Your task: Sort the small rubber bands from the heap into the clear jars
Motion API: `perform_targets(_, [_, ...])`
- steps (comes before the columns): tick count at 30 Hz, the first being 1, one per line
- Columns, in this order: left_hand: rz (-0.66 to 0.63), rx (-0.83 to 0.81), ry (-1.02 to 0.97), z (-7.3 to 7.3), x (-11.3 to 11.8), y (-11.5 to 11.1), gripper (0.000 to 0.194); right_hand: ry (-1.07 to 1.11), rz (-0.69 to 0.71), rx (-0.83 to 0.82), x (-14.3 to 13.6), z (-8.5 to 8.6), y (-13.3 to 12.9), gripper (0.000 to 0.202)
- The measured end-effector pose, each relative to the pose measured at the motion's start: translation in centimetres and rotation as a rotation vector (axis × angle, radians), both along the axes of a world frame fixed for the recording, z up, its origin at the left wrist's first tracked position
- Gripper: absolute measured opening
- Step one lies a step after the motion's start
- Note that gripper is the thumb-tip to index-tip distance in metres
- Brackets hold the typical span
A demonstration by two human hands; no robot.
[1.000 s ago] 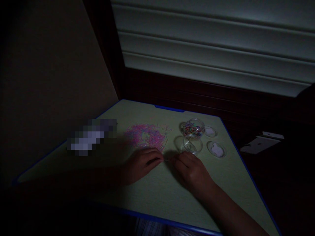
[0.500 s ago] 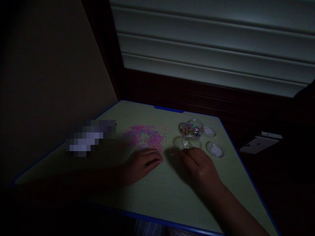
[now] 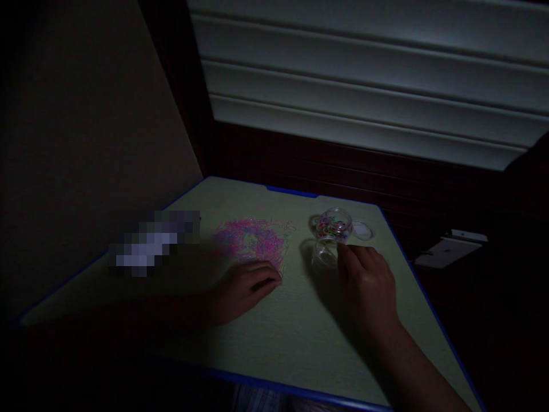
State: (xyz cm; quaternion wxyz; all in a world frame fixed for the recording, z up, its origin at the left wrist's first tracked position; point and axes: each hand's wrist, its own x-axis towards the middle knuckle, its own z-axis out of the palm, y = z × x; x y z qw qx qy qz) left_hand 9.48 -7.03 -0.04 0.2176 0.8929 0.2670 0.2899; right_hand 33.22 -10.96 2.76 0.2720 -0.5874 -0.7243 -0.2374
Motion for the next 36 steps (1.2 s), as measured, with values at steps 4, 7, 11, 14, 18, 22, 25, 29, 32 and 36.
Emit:
perform_targets(4, [-0.009,-0.013,0.005,0.00,-0.01,0.03,0.016,-0.051,-0.069,-0.040,0.06,0.10,-0.12,0.023])
perform_targets(7, [-0.017,-0.014,0.011,0.03,-0.04,0.03,0.017,-0.062,-0.087,-0.057,0.11,0.08,-0.20,0.024])
perform_targets(11, [-0.009,-0.009,0.017,0.08,-0.07,0.00,0.017,-0.072,-0.097,-0.067,0.10,0.05,-0.18,0.024])
perform_targets(14, [-0.016,-0.005,0.015,0.12,-0.07,-0.01,0.017,-0.076,-0.098,-0.084,0.04,0.05,-0.14,0.026])
perform_targets(18, [-0.021,-0.002,0.015,0.17,-0.08,-0.01,0.018,-0.069,-0.092,-0.083,-0.01,-0.01,-0.21,0.029])
perform_targets(22, [-0.017,0.010,0.027,0.15,-0.06,0.03,0.018,-0.075,-0.087,-0.102,0.01,-0.11,-0.29,0.030])
perform_targets(25, [-0.032,0.010,0.016,0.14,-0.04,0.05,0.018,-0.076,-0.090,-0.103,0.04,-0.14,-0.29,0.031])
perform_targets(29, [-0.021,0.009,0.016,0.11,-0.03,-0.01,0.018,-0.085,-0.109,-0.106,0.07,-0.14,-0.22,0.030])
perform_targets(32, [-0.001,0.013,0.031,0.07,-0.06,-0.05,0.018,-0.085,-0.115,-0.122,0.10,-0.17,-0.17,0.030])
perform_targets(36, [-0.013,0.016,0.028,0.12,-0.09,0.00,0.018,-0.085,-0.109,-0.123,0.07,-0.12,-0.15,0.030])
